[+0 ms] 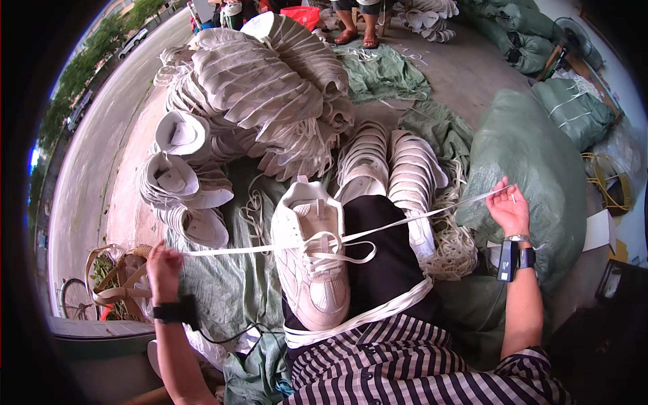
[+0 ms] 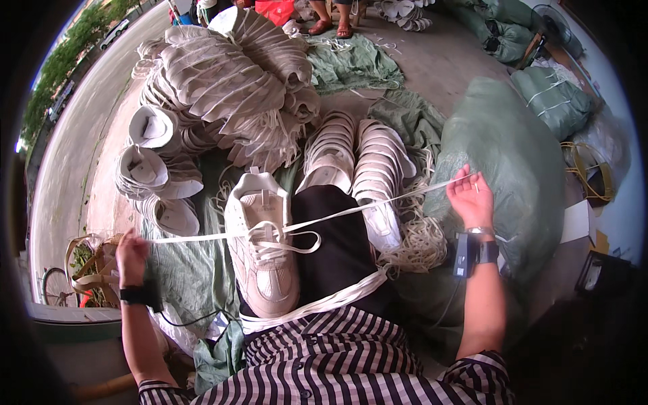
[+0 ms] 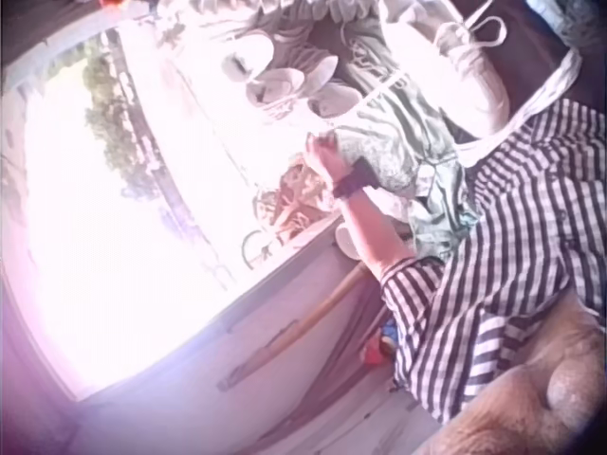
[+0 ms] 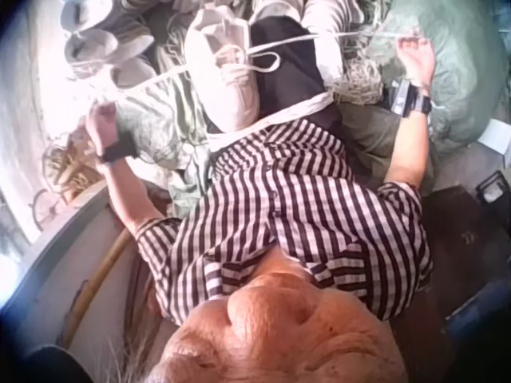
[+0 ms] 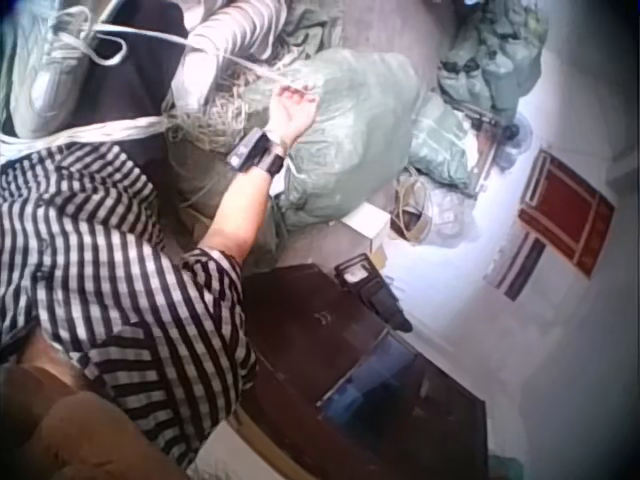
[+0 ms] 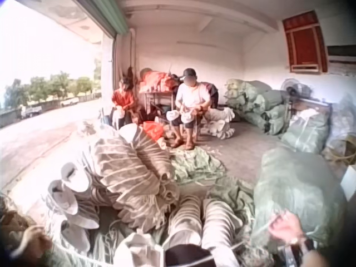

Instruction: The recorder is lacing a pair of white sneakers.

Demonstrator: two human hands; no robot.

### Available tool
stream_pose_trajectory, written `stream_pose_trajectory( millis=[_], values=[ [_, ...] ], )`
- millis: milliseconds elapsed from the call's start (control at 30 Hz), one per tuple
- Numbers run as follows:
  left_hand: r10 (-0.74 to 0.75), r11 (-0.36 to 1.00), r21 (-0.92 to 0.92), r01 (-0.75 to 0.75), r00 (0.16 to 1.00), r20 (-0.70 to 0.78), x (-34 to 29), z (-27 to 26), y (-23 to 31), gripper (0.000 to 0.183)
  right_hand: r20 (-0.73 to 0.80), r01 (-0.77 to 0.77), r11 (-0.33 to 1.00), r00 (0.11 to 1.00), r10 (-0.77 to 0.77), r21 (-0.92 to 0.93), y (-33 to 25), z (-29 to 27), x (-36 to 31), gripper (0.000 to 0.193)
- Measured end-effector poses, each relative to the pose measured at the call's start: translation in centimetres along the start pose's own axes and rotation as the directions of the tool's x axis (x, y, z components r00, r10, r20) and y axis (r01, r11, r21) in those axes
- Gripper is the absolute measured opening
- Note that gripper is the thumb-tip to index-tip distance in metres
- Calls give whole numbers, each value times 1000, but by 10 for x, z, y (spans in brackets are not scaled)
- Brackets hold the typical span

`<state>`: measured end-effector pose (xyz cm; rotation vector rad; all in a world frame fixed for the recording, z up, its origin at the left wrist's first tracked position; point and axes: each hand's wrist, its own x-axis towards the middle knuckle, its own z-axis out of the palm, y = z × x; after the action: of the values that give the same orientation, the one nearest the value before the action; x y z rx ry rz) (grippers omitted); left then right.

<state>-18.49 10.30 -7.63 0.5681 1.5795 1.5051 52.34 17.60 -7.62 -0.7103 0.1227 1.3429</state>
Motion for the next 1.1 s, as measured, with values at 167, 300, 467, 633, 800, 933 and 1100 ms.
stream_pose_trajectory(
  millis=[167, 300, 467, 633, 800, 933, 1100],
  values=[
    [624, 394, 447, -804, 590, 512, -78, 133, -8, 54, 308, 86, 960, 951, 0, -265, 43, 10, -5, 20],
    [310, -261, 170, -950, 85, 947, -152, 216, 8, 33, 317, 90, 737, 932, 174, -670, 111, 59, -28, 21],
    [90, -518, -49, -854, -111, 990, -137, 252, 10, 27, 568, 408, 409, 697, 438, -816, 170, 78, -64, 19],
    [361, -399, 179, -899, 26, 932, -123, 221, 7, 26, 779, 853, 11, 470, 414, -521, 197, 78, -82, 16],
    [478, 324, 364, -873, 483, 734, -136, 219, -16, 20, 654, 776, -44, 560, 509, -630, 200, 76, -84, 14],
    [522, 209, 353, -912, 409, 748, -132, 214, -20, 16, 722, 824, -27, 510, 468, -565, 192, 76, -76, 9],
    [415, 165, 366, -916, 401, 817, -135, 215, -15, 20, 609, 686, 55, 603, 515, -725, 174, 74, -63, 6]
  ],
)
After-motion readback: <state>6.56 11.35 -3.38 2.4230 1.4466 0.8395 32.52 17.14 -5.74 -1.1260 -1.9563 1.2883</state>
